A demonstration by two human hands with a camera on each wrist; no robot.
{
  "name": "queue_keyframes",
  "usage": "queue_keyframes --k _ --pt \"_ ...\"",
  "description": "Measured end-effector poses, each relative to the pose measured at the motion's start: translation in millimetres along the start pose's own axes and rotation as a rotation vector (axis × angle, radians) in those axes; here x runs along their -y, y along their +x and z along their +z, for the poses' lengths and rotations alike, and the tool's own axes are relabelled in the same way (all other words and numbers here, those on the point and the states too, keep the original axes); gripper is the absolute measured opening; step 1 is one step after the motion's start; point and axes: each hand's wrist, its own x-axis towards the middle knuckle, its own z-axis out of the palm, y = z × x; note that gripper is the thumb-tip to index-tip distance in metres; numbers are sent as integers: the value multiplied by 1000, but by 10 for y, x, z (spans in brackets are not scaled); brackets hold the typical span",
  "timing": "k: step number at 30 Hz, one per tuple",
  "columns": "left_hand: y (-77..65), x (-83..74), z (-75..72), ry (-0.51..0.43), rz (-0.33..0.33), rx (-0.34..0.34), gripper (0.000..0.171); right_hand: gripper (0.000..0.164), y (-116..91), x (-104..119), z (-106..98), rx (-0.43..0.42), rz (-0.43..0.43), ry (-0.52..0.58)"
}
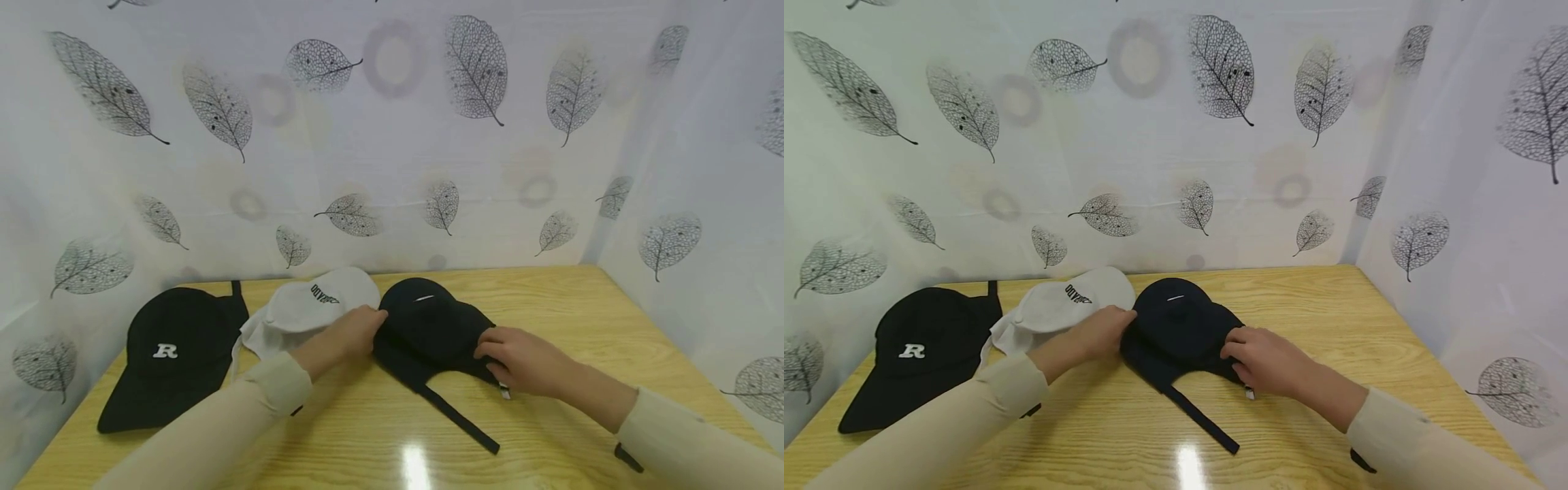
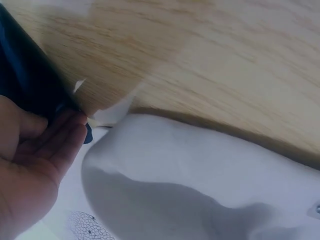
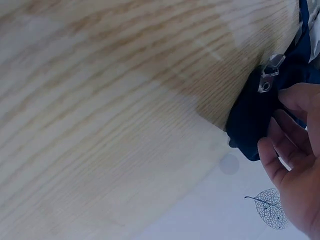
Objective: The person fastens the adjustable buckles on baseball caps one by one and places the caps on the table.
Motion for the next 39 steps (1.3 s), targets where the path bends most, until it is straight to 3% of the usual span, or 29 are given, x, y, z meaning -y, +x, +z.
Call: queue_keyframes --k 5,14,17,24,32,36,39 --pt "-27 69 -3 45 65 -27 30 22 14 37 8 -39 -81 0" --pt "-67 160 11 94 79 -50 33 18 92 110 35 -43 -253 -54" --pt "-100 184 45 118 119 -121 29 18 104 127 32 -29 -279 -84" --pt "-194 190 81 196 232 -363 25 17 105 175 3 -19 -322 -98" --pt "-358 17 39 322 381 -580 32 14 66 204 -15 18 -330 -68" --pt "-397 -97 35 387 433 -631 31 12 66 229 -16 38 -337 -63" --pt "-422 -207 27 432 487 -624 28 13 70 243 -23 67 -325 -47"
